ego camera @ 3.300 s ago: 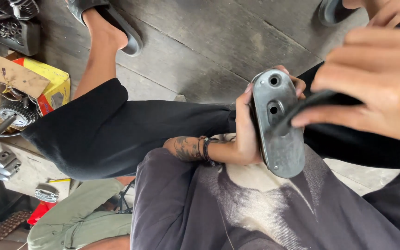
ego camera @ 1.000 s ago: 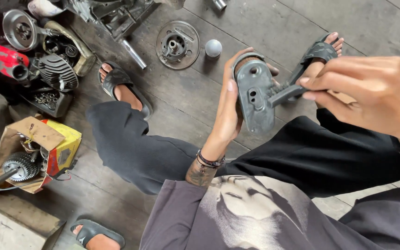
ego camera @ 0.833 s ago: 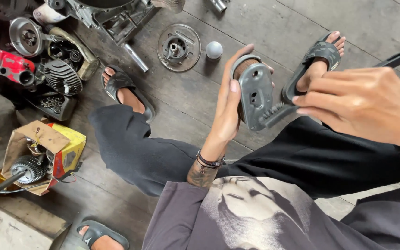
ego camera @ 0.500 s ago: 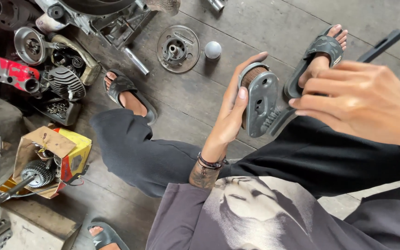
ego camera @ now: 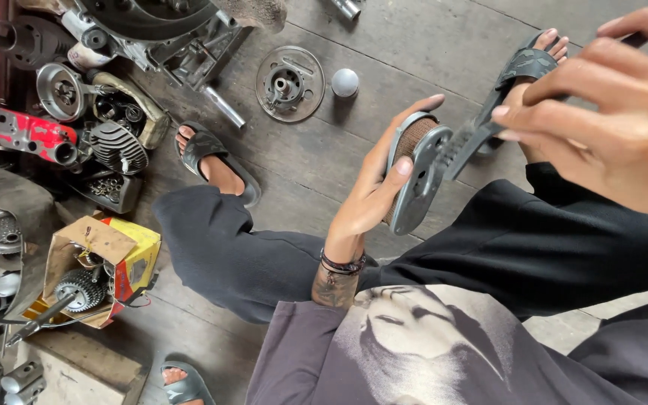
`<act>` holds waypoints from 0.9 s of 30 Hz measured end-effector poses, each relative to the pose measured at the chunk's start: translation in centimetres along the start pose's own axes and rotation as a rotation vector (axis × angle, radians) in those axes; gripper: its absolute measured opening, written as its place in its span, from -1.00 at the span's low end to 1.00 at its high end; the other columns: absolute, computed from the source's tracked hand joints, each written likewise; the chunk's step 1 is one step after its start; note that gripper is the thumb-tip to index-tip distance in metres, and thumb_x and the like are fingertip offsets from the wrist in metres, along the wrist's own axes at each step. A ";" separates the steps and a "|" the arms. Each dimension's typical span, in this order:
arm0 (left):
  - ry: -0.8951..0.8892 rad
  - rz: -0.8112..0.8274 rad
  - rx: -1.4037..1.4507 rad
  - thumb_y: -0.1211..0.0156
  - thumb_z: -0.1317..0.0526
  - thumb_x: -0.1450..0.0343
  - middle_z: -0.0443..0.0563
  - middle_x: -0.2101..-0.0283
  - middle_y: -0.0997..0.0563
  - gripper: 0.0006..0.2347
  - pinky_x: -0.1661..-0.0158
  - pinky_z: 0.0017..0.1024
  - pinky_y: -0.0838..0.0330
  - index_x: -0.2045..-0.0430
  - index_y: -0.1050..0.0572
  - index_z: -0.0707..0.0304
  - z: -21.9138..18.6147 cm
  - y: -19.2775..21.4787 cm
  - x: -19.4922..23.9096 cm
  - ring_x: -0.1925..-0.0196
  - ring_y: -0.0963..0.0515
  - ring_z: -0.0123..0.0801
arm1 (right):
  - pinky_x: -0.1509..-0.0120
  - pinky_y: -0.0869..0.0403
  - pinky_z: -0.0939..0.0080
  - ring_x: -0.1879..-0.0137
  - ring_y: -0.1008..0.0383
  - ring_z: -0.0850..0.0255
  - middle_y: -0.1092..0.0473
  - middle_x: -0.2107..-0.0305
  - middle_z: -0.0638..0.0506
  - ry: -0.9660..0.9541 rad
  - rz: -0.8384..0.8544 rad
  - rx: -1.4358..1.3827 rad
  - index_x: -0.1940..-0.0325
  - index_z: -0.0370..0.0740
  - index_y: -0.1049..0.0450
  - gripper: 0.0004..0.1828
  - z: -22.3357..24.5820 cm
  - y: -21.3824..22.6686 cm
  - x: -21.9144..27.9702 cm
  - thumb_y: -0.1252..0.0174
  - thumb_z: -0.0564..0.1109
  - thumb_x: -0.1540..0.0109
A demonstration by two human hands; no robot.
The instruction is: Cleaning a metal engine component using a wire brush to remove dirt and debris
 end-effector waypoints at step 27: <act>-0.247 -0.165 -0.159 0.41 -0.30 -0.66 -0.10 -0.17 -0.47 -0.35 -0.62 -0.05 0.03 -0.44 -0.19 0.26 -1.0 0.1 -0.6 -0.18 -0.46 -0.44 | -0.26 -0.36 0.03 0.27 -0.48 0.13 -0.49 0.48 0.08 -0.120 -0.149 -0.356 0.20 -0.33 -0.62 -0.90 -1.3 -1.2 -1.2 -0.35 -0.21 -0.32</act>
Point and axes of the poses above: each hand's wrist, its own x-axis away from the middle knuckle, its own y-axis out of the back of the hand, z = x × y, the point moved 8 cm from there along -x, towards the middle knuckle
